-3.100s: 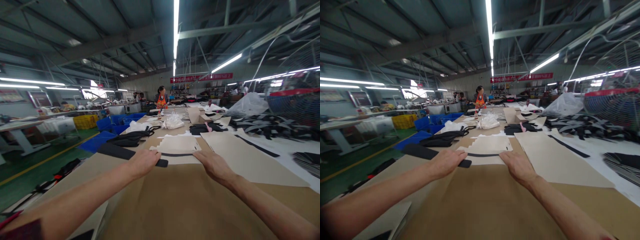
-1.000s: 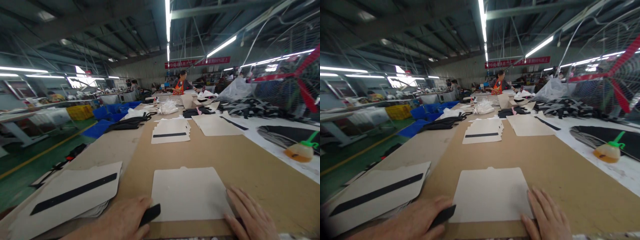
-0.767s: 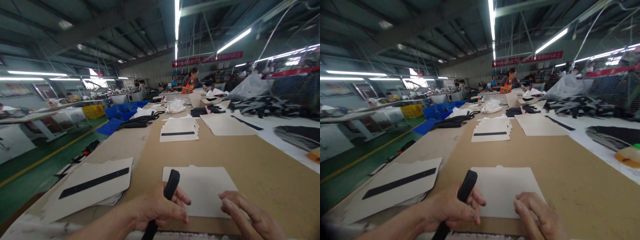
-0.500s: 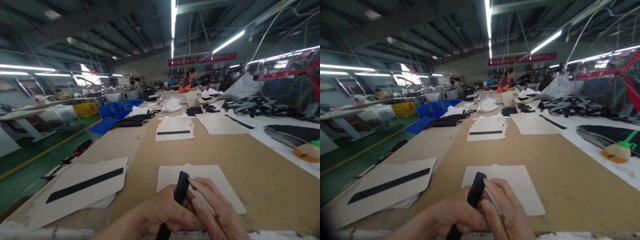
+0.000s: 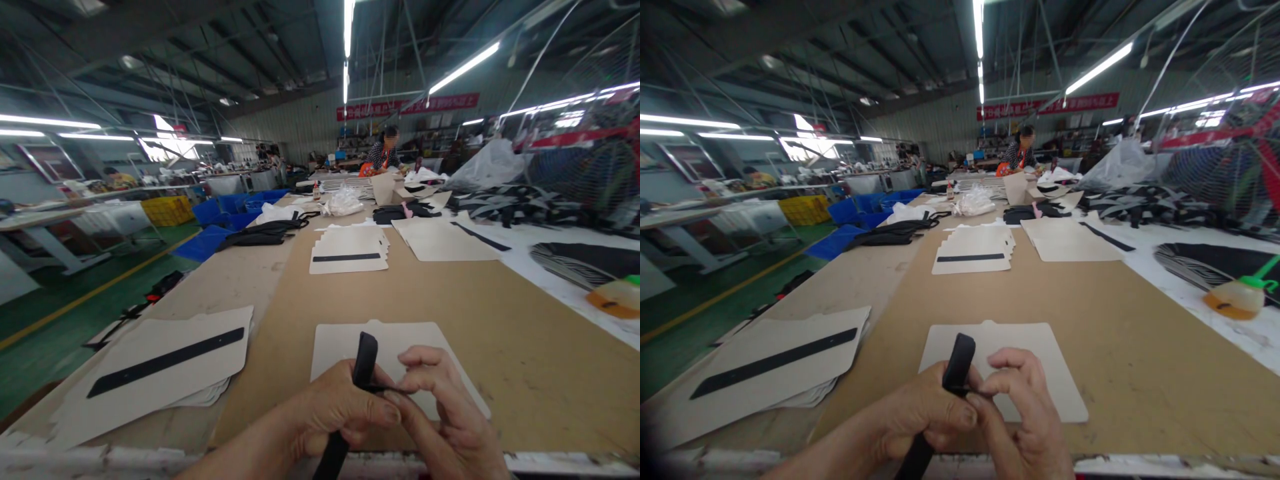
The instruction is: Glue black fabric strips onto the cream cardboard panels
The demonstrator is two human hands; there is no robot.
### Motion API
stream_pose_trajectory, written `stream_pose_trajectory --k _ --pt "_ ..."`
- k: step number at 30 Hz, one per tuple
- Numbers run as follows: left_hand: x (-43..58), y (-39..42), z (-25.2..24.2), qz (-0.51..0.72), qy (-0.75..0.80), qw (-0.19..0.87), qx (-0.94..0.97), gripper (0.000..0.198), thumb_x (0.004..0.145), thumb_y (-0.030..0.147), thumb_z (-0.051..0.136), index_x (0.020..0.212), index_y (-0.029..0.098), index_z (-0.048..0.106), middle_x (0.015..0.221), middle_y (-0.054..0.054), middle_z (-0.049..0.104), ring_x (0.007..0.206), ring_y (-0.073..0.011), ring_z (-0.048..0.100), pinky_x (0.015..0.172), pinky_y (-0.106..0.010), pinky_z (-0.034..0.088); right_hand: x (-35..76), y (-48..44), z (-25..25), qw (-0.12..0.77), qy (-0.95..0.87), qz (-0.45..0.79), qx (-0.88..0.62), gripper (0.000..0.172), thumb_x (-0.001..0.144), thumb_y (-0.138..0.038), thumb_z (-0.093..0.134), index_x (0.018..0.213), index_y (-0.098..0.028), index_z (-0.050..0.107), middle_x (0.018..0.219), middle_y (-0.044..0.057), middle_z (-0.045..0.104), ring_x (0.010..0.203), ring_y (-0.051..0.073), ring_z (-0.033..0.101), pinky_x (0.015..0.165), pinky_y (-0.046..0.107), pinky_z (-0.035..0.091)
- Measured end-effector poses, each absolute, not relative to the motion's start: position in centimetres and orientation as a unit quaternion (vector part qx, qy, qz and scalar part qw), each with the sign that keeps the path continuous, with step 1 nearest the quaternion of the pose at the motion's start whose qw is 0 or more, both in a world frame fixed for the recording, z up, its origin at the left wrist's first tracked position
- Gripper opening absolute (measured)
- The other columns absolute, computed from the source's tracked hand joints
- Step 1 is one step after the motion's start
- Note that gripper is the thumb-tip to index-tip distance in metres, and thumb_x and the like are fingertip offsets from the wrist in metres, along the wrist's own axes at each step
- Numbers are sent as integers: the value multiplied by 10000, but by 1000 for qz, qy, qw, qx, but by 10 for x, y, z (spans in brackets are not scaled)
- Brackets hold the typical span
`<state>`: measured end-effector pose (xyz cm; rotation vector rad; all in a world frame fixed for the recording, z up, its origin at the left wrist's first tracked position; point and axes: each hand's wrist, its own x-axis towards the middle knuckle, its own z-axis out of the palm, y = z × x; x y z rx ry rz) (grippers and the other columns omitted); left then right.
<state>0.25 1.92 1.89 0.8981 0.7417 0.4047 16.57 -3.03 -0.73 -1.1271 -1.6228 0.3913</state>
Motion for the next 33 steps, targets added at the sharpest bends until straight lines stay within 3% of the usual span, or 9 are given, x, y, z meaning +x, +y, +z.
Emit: stream_pose_trajectory --k 3,6,10,14,17,20,25,30,33 --pt "-1 17 22 166 367 793 458 405 543 349 861 812 151 632 564 71 523 378 -24 356 345 -164 232 172 -32 -7 502 -700 221 -457 161 938 -302 548 799 -251 611 780 7 642 717 143 635 639 215 537" --pt "-20 14 33 115 408 715 556 289 719 404 696 790 124 688 605 10 611 434 -64 487 432 -181 351 200 -29 -9 516 -654 175 -524 138 908 -378 589 942 -259 649 807 19 670 713 157 649 624 222 542" --pt "-59 12 47 64 504 607 611 312 816 403 568 905 141 713 604 -3 644 515 -107 535 510 -205 380 256 -22 -14 467 -630 152 -602 296 866 -501 595 1039 -287 706 863 36 718 684 180 674 580 237 560" --pt "-84 6 41 36 566 491 661 283 823 416 559 965 202 680 777 -2 705 723 -173 634 636 -240 458 283 -23 -21 347 -680 235 -602 293 875 -527 571 950 -318 763 912 28 753 814 212 708 685 264 587" --pt "-87 1 30 26 601 417 681 381 842 488 537 1097 234 660 796 15 710 772 -194 658 756 -272 480 283 -22 -27 319 -672 263 -614 288 881 -505 560 939 -319 772 939 20 762 826 204 712 709 263 581" --pt "-78 5 29 14 626 382 680 498 871 555 474 1197 215 634 747 4 702 672 -198 654 672 -275 480 281 -11 -30 323 -654 252 -636 284 865 -481 563 921 -297 772 965 26 763 861 211 707 762 286 566" --pt "-62 25 39 44 629 320 707 470 857 517 487 1168 220 676 839 -30 736 611 -190 636 636 -276 482 277 14 -32 320 -632 266 -653 276 850 -423 536 915 -282 764 913 1 763 835 200 701 748 292 538" --pt "-58 33 37 58 630 296 715 517 857 551 467 1195 227 685 766 -49 737 869 -271 693 811 -332 518 274 26 -42 330 -619 243 -670 258 824 -397 545 869 -264 762 899 -2 768 823 200 702 759 302 532" --pt "-56 36 32 36 620 269 736 533 873 542 422 1229 230 667 1030 -78 756 1053 -293 674 946 -378 496 273 27 -47 334 -610 237 -678 251 819 -379 543 864 -266 763 918 -1 772 844 203 706 770 303 532"
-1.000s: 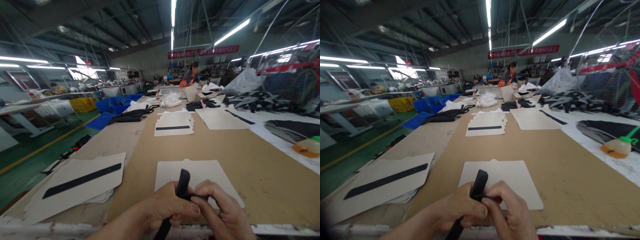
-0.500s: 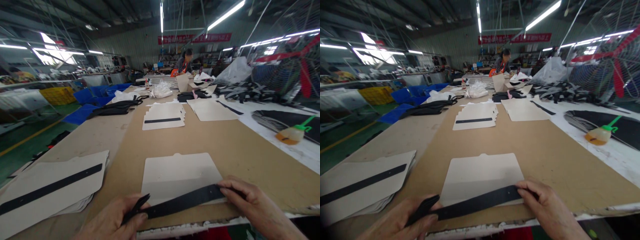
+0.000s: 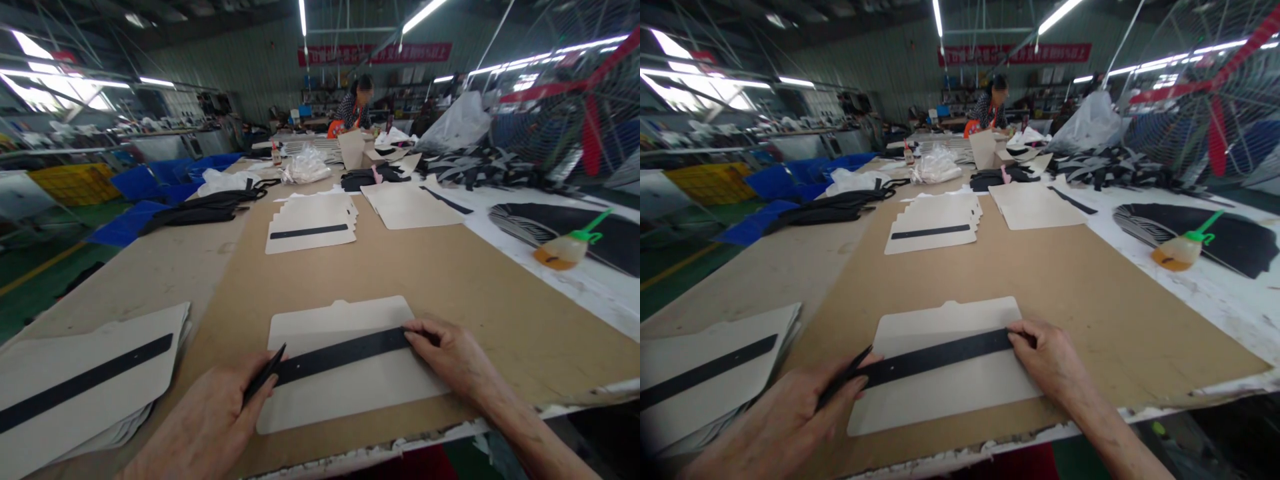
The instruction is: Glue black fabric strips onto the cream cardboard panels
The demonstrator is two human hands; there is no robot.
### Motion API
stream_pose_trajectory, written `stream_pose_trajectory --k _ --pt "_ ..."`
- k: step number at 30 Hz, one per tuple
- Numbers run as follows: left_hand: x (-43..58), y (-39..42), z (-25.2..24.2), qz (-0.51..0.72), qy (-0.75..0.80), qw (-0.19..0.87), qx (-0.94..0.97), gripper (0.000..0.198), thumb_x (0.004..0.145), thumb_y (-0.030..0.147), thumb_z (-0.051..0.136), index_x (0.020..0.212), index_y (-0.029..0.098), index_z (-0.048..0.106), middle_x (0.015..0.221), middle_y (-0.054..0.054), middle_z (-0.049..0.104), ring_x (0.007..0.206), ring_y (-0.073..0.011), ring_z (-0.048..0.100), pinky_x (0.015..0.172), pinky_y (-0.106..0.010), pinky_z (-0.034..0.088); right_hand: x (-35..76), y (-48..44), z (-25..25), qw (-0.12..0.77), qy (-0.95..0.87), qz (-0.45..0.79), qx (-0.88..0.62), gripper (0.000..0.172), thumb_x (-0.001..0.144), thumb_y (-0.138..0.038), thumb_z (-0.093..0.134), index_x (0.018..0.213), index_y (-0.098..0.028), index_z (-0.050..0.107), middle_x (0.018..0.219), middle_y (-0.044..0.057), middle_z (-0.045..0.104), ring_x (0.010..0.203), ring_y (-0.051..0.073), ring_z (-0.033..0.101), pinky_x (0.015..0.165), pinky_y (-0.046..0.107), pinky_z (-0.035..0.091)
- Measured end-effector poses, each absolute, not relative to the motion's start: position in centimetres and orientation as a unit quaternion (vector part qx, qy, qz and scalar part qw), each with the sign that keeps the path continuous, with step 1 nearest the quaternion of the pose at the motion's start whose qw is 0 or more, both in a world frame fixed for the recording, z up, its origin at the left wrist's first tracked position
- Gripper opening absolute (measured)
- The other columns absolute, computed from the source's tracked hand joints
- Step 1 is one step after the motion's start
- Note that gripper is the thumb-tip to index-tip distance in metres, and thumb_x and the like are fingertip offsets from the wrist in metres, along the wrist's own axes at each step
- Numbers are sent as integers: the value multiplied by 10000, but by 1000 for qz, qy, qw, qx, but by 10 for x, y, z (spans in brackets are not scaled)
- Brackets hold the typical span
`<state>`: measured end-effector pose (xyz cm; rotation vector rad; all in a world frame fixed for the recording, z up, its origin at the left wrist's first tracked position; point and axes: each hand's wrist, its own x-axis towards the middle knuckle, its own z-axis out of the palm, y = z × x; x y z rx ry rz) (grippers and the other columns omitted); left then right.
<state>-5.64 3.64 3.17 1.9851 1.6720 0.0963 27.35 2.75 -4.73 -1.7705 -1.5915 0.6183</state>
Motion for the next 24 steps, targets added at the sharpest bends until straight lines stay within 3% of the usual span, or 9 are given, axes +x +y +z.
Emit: stream_pose_trajectory --k 3,24 --pt "-55 40 27 17 611 240 754 528 907 515 352 1250 243 648 1206 -70 711 1103 -278 667 975 -383 496 274 28 -49 330 -612 232 -681 256 821 -359 530 871 -268 764 907 -5 771 825 199 705 738 299 527" --pt "-56 46 18 12 585 187 789 469 954 449 324 1255 259 629 1151 -38 737 1022 -248 708 890 -358 554 269 29 -55 307 -658 151 -671 255 842 -230 494 885 -226 746 874 32 734 819 198 690 766 328 518"
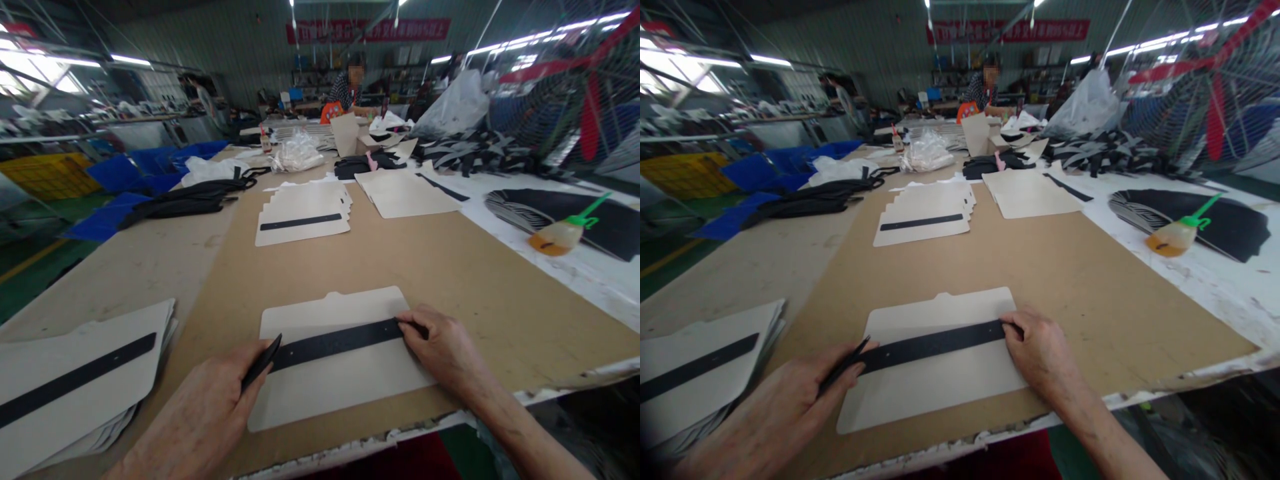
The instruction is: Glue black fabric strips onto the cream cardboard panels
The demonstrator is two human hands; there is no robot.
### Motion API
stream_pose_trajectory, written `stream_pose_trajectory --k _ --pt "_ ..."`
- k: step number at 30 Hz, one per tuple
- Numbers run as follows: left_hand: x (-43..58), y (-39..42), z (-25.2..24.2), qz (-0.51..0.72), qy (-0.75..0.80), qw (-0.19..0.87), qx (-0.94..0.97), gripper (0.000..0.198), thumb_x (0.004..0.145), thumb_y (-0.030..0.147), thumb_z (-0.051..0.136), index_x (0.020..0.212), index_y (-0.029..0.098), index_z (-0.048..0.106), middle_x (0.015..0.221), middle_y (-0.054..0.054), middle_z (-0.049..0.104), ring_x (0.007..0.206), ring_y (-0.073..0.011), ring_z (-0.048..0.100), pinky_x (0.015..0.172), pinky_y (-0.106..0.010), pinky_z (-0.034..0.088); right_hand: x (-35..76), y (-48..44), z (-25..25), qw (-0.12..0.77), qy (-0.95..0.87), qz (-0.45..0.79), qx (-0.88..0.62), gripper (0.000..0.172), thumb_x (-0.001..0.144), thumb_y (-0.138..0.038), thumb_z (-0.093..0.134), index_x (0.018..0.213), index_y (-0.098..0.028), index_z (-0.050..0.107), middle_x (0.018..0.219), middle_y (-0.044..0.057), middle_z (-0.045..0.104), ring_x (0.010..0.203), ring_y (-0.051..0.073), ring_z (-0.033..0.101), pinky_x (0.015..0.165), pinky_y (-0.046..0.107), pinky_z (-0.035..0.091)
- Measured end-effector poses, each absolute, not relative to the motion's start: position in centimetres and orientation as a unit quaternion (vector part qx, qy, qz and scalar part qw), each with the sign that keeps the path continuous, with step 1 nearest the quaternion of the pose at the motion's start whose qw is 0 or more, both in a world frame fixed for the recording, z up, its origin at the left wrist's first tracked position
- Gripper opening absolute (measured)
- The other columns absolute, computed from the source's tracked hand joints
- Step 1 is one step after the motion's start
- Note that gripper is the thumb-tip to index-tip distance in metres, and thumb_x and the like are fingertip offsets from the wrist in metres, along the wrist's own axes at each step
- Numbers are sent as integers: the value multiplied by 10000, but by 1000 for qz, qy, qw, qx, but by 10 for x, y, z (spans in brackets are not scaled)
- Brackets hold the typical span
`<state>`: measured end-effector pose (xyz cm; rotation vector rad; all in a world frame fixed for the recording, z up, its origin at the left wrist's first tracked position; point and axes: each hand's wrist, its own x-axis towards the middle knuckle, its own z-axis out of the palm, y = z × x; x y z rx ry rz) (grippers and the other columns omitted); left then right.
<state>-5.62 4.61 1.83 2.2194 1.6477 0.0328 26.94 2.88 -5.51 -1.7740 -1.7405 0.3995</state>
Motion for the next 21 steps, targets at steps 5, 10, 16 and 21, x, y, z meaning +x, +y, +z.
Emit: stream_pose_trajectory --k 5,10,16,21 --pt "-57 46 17 11 585 192 788 452 955 435 330 1220 264 653 1115 -31 749 992 -245 717 880 -348 557 270 29 -59 301 -668 136 -667 252 856 -224 492 900 -212 740 873 39 721 825 200 682 769 328 519" --pt "-59 50 11 16 578 191 793 424 963 422 348 1210 262 655 1110 -41 748 981 -250 717 870 -352 562 267 28 -59 261 -677 112 -678 256 875 -213 476 908 -228 729 895 38 698 836 202 678 768 331 522" --pt "-63 24 22 10 514 213 831 595 773 107 480 1325 320 545 1246 -5 675 1119 -208 651 1006 -347 511 266 21 -65 252 -678 50 -689 270 919 -326 448 924 -259 710 1187 50 611 761 166 666 690 325 538" --pt "-60 7 35 -59 498 235 833 840 605 14 508 1364 372 482 1286 13 620 1030 -207 665 938 -347 553 276 23 -81 242 -706 39 -665 272 937 -383 414 982 -299 669 1086 -3 665 826 196 685 715 345 541"
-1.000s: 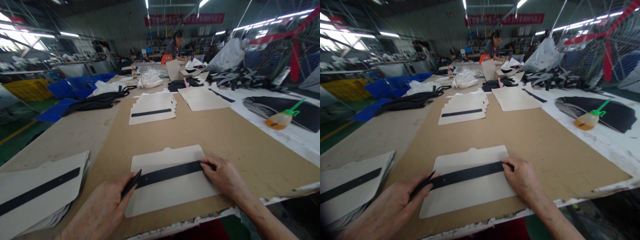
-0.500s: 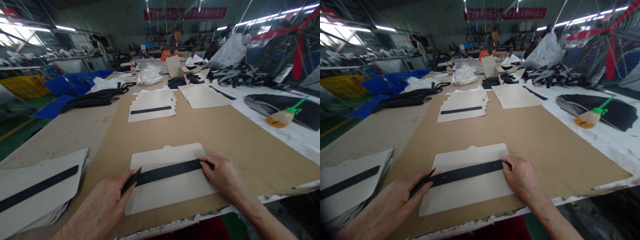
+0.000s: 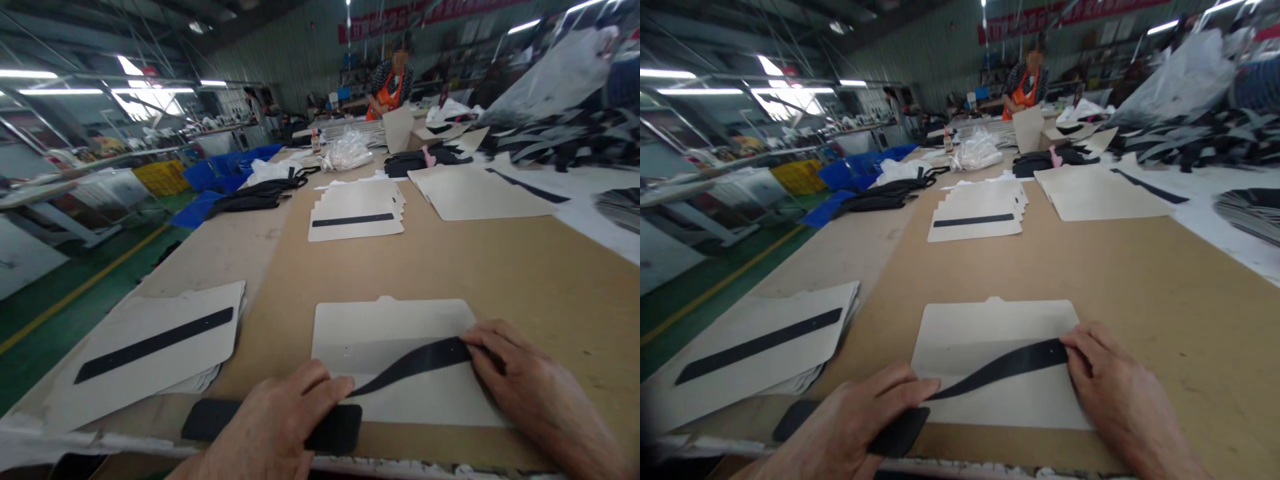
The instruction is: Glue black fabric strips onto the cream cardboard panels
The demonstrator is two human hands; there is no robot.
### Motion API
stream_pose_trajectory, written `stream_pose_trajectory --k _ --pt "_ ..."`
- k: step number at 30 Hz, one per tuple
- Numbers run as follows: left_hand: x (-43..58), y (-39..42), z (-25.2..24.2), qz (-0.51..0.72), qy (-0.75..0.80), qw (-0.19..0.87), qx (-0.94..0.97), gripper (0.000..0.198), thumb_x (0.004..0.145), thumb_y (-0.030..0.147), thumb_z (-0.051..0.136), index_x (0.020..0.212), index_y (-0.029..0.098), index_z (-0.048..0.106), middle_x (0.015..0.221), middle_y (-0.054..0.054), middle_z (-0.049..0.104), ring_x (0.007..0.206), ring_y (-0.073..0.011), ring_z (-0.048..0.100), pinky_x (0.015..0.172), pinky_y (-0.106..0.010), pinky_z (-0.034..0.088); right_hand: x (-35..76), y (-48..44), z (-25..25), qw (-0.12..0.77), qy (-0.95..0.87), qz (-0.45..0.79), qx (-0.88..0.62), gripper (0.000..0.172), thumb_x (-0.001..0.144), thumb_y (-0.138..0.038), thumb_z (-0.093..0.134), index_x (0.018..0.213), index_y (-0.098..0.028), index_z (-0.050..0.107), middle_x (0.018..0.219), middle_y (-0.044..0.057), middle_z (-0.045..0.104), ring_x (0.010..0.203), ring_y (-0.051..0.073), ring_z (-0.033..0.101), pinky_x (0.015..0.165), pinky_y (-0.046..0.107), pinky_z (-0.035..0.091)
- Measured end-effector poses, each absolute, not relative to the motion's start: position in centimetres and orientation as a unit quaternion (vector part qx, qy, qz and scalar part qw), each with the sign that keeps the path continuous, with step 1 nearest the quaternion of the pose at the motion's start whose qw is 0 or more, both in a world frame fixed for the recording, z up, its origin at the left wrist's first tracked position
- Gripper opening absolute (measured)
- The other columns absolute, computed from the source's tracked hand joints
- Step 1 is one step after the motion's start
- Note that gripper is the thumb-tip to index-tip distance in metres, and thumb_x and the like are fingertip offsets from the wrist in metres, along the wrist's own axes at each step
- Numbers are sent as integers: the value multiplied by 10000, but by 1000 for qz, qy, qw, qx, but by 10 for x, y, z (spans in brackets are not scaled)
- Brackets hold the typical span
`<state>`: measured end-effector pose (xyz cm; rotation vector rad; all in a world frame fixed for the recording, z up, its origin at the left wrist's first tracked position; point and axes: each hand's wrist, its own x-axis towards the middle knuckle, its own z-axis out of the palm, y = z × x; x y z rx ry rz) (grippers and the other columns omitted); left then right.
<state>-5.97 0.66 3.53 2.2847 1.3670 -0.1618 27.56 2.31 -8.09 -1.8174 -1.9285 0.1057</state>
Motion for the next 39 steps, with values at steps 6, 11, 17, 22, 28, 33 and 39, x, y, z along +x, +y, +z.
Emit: stream_pose_trajectory --k 6,11,17,22,28,33,39 --pt "-58 33 22 4 559 235 796 489 794 78 496 1244 251 575 1182 -44 679 1091 -234 645 1001 -403 499 281 22 -87 228 -718 10 -658 275 940 -421 410 997 -290 646 1065 -8 674 841 189 697 689 332 532" --pt "-54 48 15 -23 591 209 779 227 918 235 472 1070 204 638 1007 -81 729 974 -267 693 868 -401 532 281 21 -87 221 -718 -12 -660 279 943 -411 394 1016 -289 634 1061 2 679 830 195 699 643 338 519" --pt "-54 53 9 -26 597 204 775 253 951 294 428 1064 190 629 986 -97 728 958 -247 697 838 -360 520 284 23 -89 218 -733 -24 -644 289 951 -415 383 1035 -279 624 1078 15 679 884 205 695 694 342 533" --pt "-54 57 7 -23 601 203 773 221 936 294 445 1020 197 625 953 -87 730 895 -244 704 760 -336 513 286 23 -94 222 -730 -30 -646 293 944 -420 385 1015 -272 628 1067 13 676 863 202 694 710 354 545" --pt "-54 61 4 -23 599 187 778 186 914 302 464 985 208 609 899 -70 723 853 -254 704 734 -345 502 286 22 -95 217 -726 -23 -652 320 943 -450 380 1015 -270 635 1101 33 670 853 212 685 737 376 553" --pt "-53 62 4 -31 600 173 780 161 901 287 480 977 213 601 850 -57 714 799 -237 700 681 -315 482 286 22 -95 213 -723 -10 -657 310 938 -448 393 1013 -271 636 1116 29 666 876 212 683 741 373 548" --pt "-51 62 4 -43 602 161 781 157 896 280 481 978 213 596 841 -52 710 803 -229 700 687 -306 485 285 22 -92 219 -722 -28 -656 291 916 -447 407 995 -285 636 1075 10 680 803 201 693 672 351 547"
